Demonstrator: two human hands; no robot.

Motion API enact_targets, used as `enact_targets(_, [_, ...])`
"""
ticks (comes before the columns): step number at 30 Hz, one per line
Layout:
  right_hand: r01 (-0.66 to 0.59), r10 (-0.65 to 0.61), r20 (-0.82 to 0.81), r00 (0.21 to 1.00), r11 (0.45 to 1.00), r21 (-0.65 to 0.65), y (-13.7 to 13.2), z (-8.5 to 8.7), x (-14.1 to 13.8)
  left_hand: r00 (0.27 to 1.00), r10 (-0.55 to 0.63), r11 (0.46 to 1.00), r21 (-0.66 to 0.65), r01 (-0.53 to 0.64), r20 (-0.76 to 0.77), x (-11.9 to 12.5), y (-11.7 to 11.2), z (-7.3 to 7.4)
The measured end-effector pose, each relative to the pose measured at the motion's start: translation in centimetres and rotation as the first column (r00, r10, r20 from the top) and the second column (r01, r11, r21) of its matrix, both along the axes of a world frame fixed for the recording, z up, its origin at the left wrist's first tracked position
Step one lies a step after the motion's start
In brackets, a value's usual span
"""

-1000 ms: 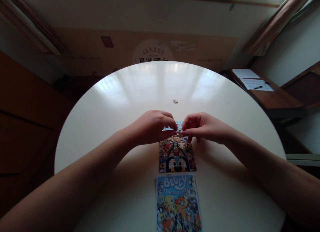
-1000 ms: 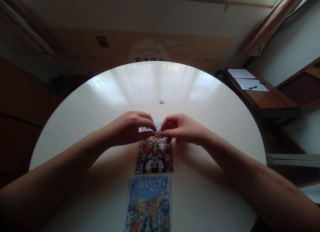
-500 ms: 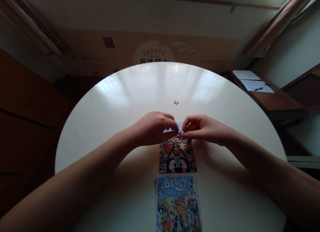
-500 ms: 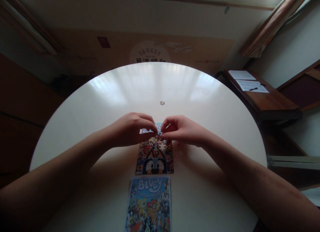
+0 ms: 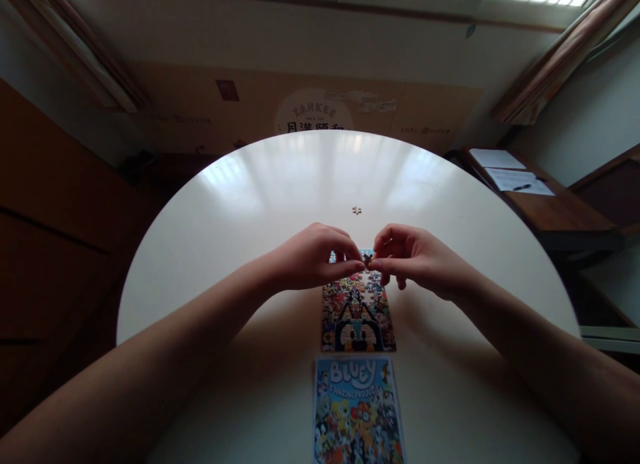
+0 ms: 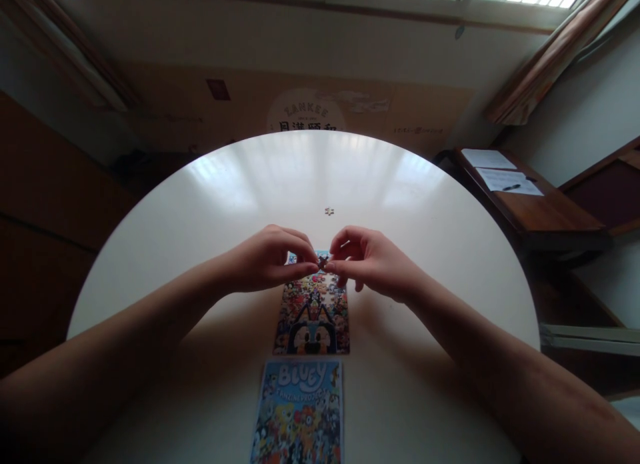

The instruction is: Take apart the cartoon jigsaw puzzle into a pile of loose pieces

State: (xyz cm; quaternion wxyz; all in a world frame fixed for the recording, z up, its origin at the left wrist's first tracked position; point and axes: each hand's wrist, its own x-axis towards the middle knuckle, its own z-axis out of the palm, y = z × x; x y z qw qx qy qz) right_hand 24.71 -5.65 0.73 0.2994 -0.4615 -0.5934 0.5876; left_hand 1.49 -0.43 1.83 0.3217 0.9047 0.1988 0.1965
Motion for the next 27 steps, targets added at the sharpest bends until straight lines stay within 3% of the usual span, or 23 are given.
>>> enact_targets(7, [0.005, -0.005, 0.009, 1.000, 0.997, 0.080, -0.7, 0.1, -0.6, 0.982, 0.160, 0.966, -0.219, -0.136, 0.097, 0.7, -0.3, -0.1])
enact_targets(12, [-0.024, 0.026, -0.022, 0.999, 0.995, 0.100, -1.3, 0.0, -1.2, 0.983, 0.162, 0.953, -0.272, -0.134, 0.082, 0.8, -0.4, -0.2])
enact_targets(15, [-0.032, 0.008, 0.103, 0.995, 0.973, 0.229, -1.3, 0.2, -0.7, 0.988, 0.149, 0.950, -0.283, -0.134, 0.033, 0.6, -0.3, -0.2])
enact_targets(17, [-0.056, -0.027, 0.211, 0.977, 0.924, 0.379, -1.2, 0.4, -0.2, 0.990, 0.138, 0.944, -0.303, -0.134, -0.007, 0.5, -0.2, -0.2])
enact_targets(21, [-0.210, -0.027, 0.358, 0.933, 0.767, 0.606, -1.2, 1.1, 0.3, 0.992, 0.109, 0.922, -0.367, -0.123, -0.059, 0.6, -0.2, -0.2])
enact_targets(24, [-0.303, 0.023, 0.390, 0.921, 0.673, 0.675, -1.3, 1.2, 0.3, 0.995, 0.067, 0.914, -0.396, -0.091, -0.075, 0.6, -0.3, -0.2])
enact_targets(27, [-0.333, 0.072, 0.376, 0.924, 0.635, 0.697, -1.4, 0.9, 0.1, 0.994, 0.047, 0.911, -0.404, -0.081, -0.095, 0.6, -0.4, -0.1])
